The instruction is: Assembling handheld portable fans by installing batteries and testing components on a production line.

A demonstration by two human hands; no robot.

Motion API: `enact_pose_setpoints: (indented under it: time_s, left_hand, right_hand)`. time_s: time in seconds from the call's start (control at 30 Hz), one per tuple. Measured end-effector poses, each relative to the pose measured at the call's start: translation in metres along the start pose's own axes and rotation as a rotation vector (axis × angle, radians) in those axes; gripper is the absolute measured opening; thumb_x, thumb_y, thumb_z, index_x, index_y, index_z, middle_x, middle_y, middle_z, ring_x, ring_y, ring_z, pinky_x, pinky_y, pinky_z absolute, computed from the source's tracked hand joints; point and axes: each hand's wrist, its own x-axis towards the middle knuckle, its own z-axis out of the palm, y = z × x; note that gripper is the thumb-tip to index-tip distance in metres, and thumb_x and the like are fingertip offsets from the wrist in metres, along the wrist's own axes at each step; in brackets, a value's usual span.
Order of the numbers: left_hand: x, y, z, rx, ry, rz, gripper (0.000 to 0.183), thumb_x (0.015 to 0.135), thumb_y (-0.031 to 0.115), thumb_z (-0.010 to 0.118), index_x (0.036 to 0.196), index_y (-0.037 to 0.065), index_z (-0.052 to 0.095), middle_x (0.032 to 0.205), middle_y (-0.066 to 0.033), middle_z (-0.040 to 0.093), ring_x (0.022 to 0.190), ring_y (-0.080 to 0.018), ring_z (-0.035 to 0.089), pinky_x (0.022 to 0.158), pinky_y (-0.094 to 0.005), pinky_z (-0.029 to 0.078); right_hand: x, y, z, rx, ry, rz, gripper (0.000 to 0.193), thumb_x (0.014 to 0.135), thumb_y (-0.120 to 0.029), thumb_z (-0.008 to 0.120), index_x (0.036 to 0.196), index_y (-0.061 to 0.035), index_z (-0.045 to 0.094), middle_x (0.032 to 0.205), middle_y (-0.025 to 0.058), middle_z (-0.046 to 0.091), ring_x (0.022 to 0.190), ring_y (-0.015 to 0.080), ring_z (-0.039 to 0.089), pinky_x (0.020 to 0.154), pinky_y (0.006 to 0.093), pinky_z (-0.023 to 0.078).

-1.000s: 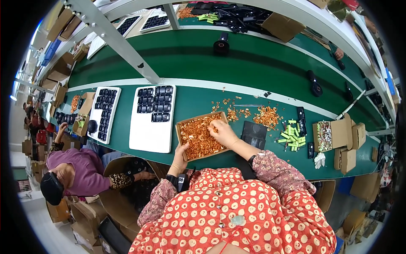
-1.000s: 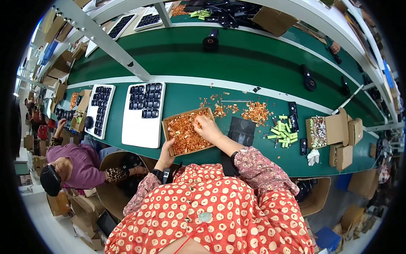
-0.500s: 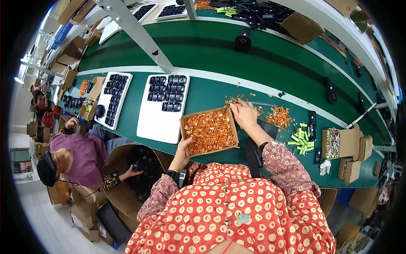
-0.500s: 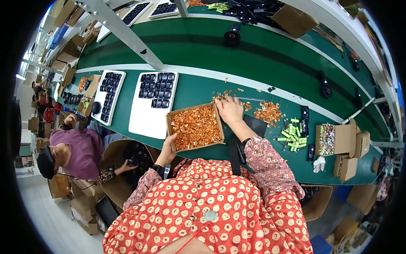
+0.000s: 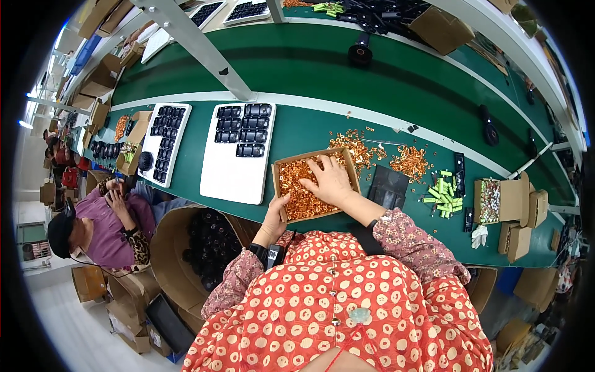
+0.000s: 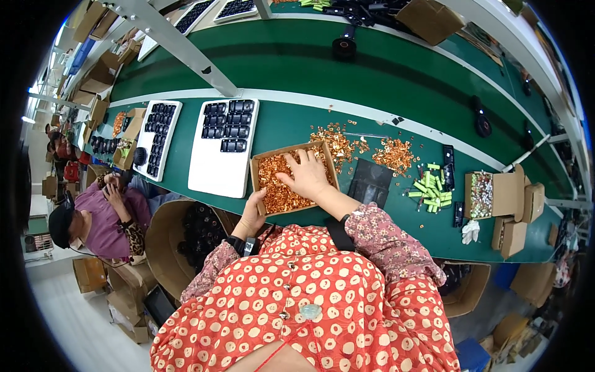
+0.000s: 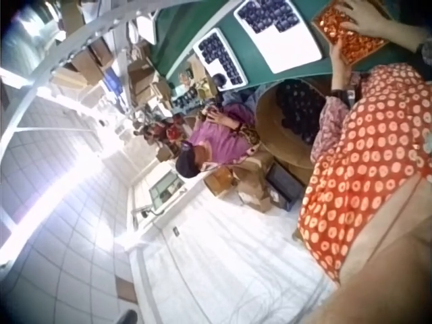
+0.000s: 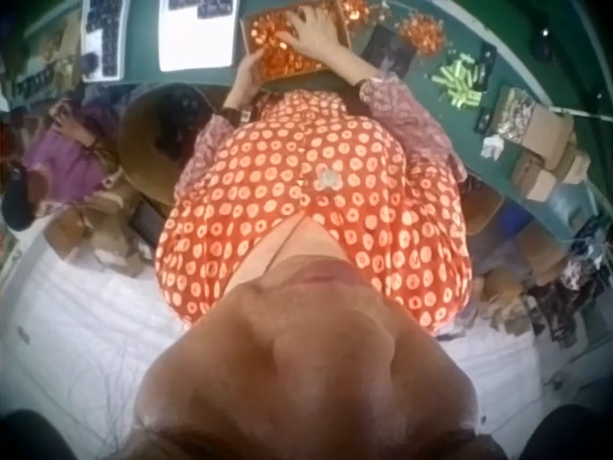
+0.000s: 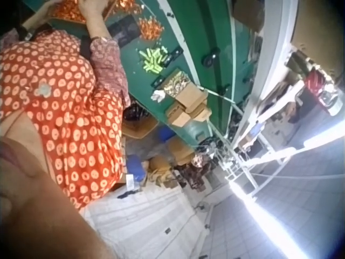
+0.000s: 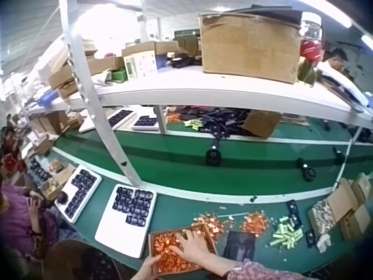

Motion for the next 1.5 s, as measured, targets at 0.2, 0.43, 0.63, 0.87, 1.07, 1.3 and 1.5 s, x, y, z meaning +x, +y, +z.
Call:
enact_pose_setpoints:
  time_s: [0.2, 0.43, 0.63, 0.87, 1.07, 1.3, 1.5]
  left_hand:
    - [0.002, -0.002, 0.004, -0.048, 0.048, -0.035, 0.044, 0.092, 0.032, 0.061, 0.126, 0.005, 0.054, 0.119, -0.0088, 0.064, 0.107, -0.0226, 0.062, 0.094, -0.0401, 0.050]
    - [0.004, -0.006, -0.018, -0.025, 0.057, 0.006, 0.046, 0.091, 0.032, 0.062, 0.127, 0.006, 0.053, 0.120, -0.0085, 0.063, 0.110, -0.0221, 0.061, 0.095, -0.0394, 0.050]
    - [-0.008, -0.002, -0.044, 0.020, 0.099, 0.057, 0.047, 0.090, 0.031, 0.062, 0.128, 0.005, 0.051, 0.118, -0.0085, 0.063, 0.108, -0.0231, 0.061, 0.094, -0.0398, 0.049]
    - [0.001, -0.012, -0.060, -0.018, 0.121, 0.011, 0.046, 0.089, 0.031, 0.061, 0.125, 0.004, 0.053, 0.119, -0.0088, 0.064, 0.108, -0.0250, 0.062, 0.095, -0.0404, 0.049]
    - [-0.005, -0.007, -0.045, -0.025, 0.106, 0.028, 0.046, 0.090, 0.031, 0.061, 0.126, 0.003, 0.053, 0.119, -0.0090, 0.064, 0.109, -0.0251, 0.061, 0.095, -0.0404, 0.049]
    - [-0.002, -0.003, -0.034, -0.012, 0.082, 0.018, 0.048, 0.090, 0.030, 0.062, 0.127, 0.003, 0.051, 0.120, -0.0094, 0.063, 0.109, -0.0250, 0.061, 0.097, -0.0404, 0.048]
    - [-0.003, 0.000, -0.018, -0.002, 0.060, 0.004, 0.049, 0.090, 0.031, 0.061, 0.128, 0.003, 0.050, 0.119, -0.0106, 0.063, 0.111, -0.0250, 0.060, 0.097, -0.0405, 0.049]
  right_hand:
    - [-0.002, -0.019, 0.012, -0.014, -0.107, -0.132, 0.044, 0.085, -0.039, 0.066, 0.117, -0.0099, 0.057, 0.113, 0.0186, 0.052, 0.109, 0.0351, 0.055, 0.079, 0.0454, 0.052]
    - [0.000, 0.015, 0.036, 0.126, -0.047, -0.241, 0.026, 0.089, -0.025, 0.063, 0.107, -0.0082, 0.055, 0.093, 0.0170, 0.057, 0.074, 0.0342, 0.066, 0.066, 0.0436, 0.055]
    - [0.011, 0.079, 0.013, 0.111, 0.305, 0.029, 0.021, 0.092, -0.028, 0.060, 0.102, -0.0100, 0.056, 0.095, 0.0135, 0.061, 0.072, 0.0342, 0.065, 0.058, 0.0454, 0.056]
    - [0.026, 0.094, 0.017, -0.139, 0.149, 0.236, 0.032, 0.089, -0.039, 0.061, 0.101, -0.0102, 0.065, 0.105, 0.0127, 0.058, 0.103, 0.0306, 0.059, 0.073, 0.0420, 0.056]
    - [0.023, 0.083, 0.007, -0.197, 0.164, 0.222, 0.041, 0.092, -0.046, 0.056, 0.104, -0.0086, 0.070, 0.123, 0.0131, 0.059, 0.117, 0.0308, 0.051, 0.094, 0.0534, 0.045]
    - [0.015, 0.093, 0.011, -0.057, 0.255, 0.174, 0.036, 0.099, -0.034, 0.047, 0.113, -0.0066, 0.067, 0.130, 0.0124, 0.060, 0.124, 0.0305, 0.051, 0.106, 0.0493, 0.037]
    - [0.005, 0.061, -0.023, 0.285, 0.493, 0.033, 0.013, 0.093, -0.013, 0.056, 0.097, -0.0020, 0.063, 0.102, 0.0131, 0.062, 0.102, 0.0327, 0.056, 0.092, 0.0431, 0.046]
